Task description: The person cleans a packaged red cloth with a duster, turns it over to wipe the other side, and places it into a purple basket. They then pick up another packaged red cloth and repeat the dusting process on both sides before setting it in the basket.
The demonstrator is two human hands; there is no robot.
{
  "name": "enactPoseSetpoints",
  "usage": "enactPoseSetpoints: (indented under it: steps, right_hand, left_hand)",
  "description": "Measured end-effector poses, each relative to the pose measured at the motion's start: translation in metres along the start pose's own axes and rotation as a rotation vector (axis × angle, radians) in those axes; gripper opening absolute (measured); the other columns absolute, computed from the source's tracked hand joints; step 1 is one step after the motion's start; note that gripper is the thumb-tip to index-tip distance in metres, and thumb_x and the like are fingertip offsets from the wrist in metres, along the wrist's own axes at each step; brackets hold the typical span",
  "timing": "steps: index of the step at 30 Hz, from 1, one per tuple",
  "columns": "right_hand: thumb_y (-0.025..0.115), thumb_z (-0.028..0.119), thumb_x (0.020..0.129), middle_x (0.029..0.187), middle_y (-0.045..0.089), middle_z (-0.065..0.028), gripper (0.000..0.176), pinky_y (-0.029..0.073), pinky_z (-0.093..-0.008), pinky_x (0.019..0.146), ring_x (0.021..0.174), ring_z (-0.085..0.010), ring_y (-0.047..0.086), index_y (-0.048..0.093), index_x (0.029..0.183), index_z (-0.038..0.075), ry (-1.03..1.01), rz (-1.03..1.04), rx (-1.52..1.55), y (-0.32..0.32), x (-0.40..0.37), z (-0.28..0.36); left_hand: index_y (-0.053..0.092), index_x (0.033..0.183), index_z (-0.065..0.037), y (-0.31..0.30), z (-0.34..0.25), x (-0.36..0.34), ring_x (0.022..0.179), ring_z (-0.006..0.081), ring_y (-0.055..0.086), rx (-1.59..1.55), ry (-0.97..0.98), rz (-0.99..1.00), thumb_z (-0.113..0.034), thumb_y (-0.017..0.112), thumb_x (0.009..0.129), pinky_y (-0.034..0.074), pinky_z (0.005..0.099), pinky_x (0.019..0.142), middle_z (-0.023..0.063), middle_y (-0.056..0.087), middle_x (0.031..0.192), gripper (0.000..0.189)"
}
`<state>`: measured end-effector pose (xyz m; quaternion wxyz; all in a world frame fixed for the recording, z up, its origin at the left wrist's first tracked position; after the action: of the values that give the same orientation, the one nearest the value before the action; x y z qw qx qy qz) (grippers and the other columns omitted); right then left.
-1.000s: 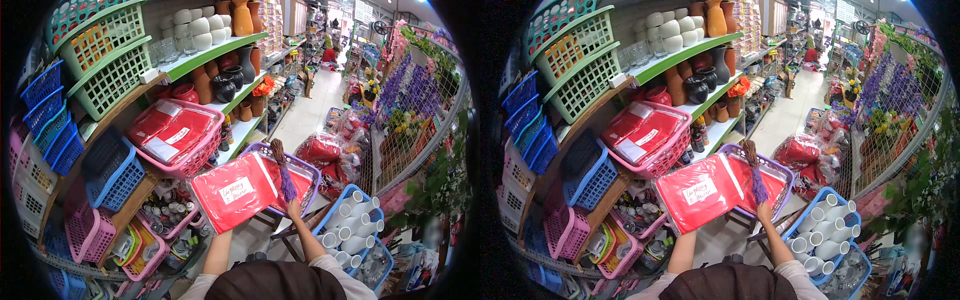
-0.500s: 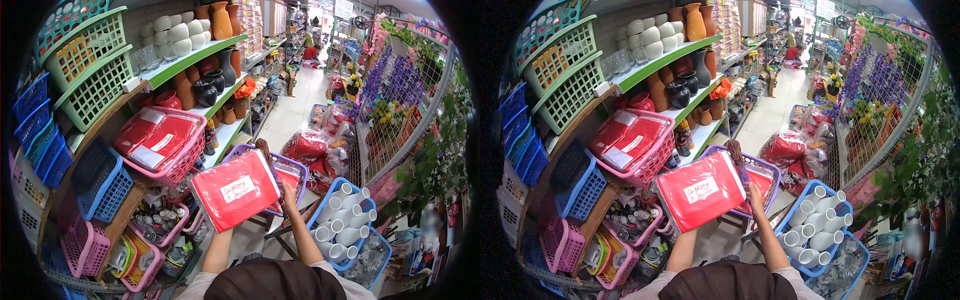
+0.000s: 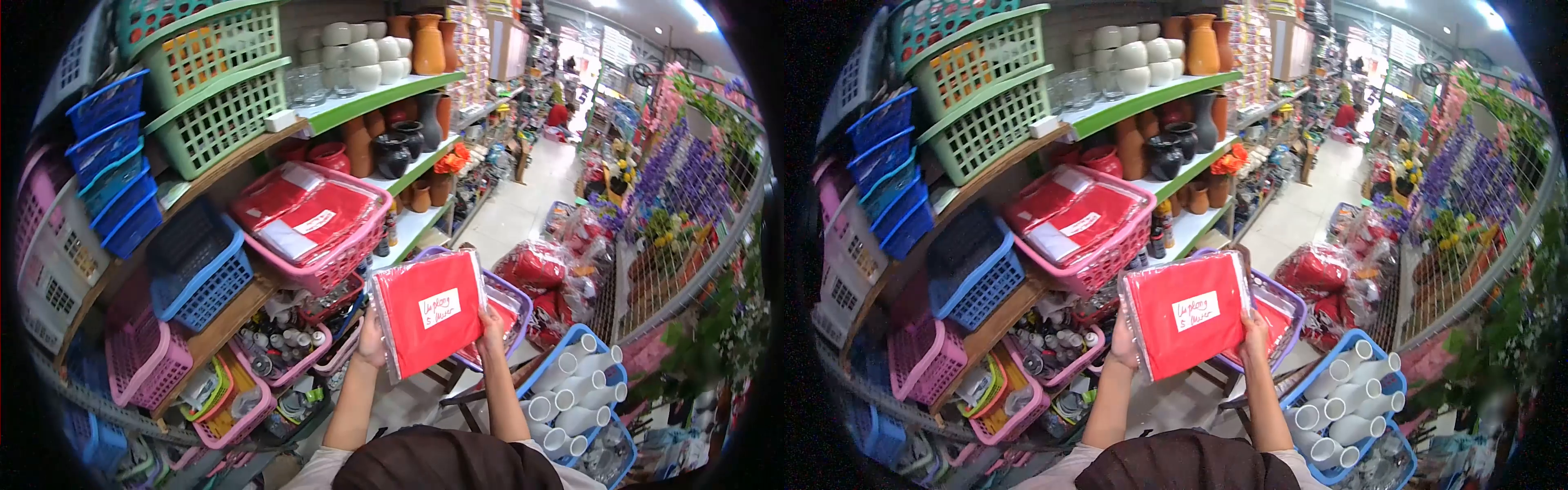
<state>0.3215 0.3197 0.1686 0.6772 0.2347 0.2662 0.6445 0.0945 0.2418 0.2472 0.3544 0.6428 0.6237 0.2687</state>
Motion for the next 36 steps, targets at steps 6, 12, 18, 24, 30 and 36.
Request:
enactPoseSetpoints:
  steps: [6, 12, 18, 24, 30, 36]
  right_hand:
    - [0.053, 0.005, 0.083, 0.098, 0.061, -0.0097, 0.022, 0.046, -0.0272, 0.078, 0.085, -0.0159, 0.059, 0.055, 0.103, -0.005, -0.054, 0.136, -0.018, 0.049, 0.039, -0.01]
    - [0.055, 0.008, 0.083, 0.092, 0.061, -0.0104, 0.021, 0.046, -0.0253, 0.071, 0.079, -0.0134, 0.059, 0.056, 0.097, -0.007, -0.083, 0.315, -0.133, 0.168, 0.079, 0.013]
    - [0.055, 0.018, 0.082, 0.079, 0.06, -0.0029, 0.024, 0.042, -0.0209, 0.057, 0.064, -0.0086, 0.054, 0.059, 0.094, -0.002, -0.133, 0.51, -0.506, 0.272, 0.141, 0.003]
    - [0.063, 0.023, 0.071, 0.097, 0.06, -0.0213, 0.043, 0.045, -0.0331, 0.074, 0.087, -0.0278, 0.059, 0.056, 0.104, -0.003, -0.566, 0.418, -0.893, 0.323, 0.16, -0.008]
    - [0.068, 0.033, 0.063, 0.094, 0.055, -0.0174, 0.043, 0.046, -0.0427, 0.078, 0.088, -0.0358, 0.055, 0.061, 0.1, 0.011, -0.788, 0.474, -1.582, 0.335, 0.165, -0.043]
    - [0.066, 0.035, 0.066, 0.11, 0.05, -0.0153, 0.038, 0.041, -0.0431, 0.083, 0.101, -0.0367, 0.046, 0.063, 0.097, 0.013, -0.879, 0.353, -1.615, 0.334, 0.161, -0.047]
  left_hand:
    - [0.037, 0.126, -0.001, 0.003, -0.063, -0.04, 0.111, 0.0182, 0.047, 0.641, 0.23, 0.05, -0.023, 0.057, 0.085, 0.038, 0.0337, 0.094, 0.0113, 0.05, 0.12, 0.051]
    - [0.003, 0.139, -0.006, 0.019, -0.143, -0.055, 0.114, 0.0203, 0.044, 0.589, 0.621, 0.0, 0.01, 0.068, 0.065, 0.039, 0.0335, 0.094, 0.0154, 0.034, 0.133, 0.1]
    - [0.015, 0.136, -0.006, -0.034, -0.22, -0.011, 0.094, 0.0215, 0.057, 0.923, 0.827, -0.235, 0.0, 0.069, 0.071, 0.049, 0.0327, 0.08, 0.0178, 0.043, 0.122, 0.085]
    - [0.04, 0.127, -0.009, -0.043, -0.249, 0.002, 0.12, 0.0333, 0.036, 1.876, 0.626, -0.605, -0.046, 0.056, 0.077, 0.026, 0.0535, 0.097, 0.0199, 0.046, 0.123, 0.065]
    - [0.035, 0.13, -0.015, -0.076, -0.251, 0.022, 0.13, 0.0388, 0.015, 1.877, 0.37, -0.737, -0.062, 0.042, 0.078, 0.013, 0.062, 0.099, 0.0161, 0.024, 0.139, 0.07]
    - [0.038, 0.127, -0.015, -0.105, -0.26, 0.041, 0.124, 0.0447, 0.024, 1.715, 0.492, -0.706, -0.056, 0.052, 0.077, 0.025, 0.0509, 0.1, 0.0179, 0.012, 0.142, 0.066]
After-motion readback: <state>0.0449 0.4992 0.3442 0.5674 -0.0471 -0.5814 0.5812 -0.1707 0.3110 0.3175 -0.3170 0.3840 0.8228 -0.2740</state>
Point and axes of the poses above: each hand's wrist, its own x-axis towards the middle knuckle, its own y-axis out of the palm, z = x × y, the point moved 5 cm from there along x, towards the middle knuckle
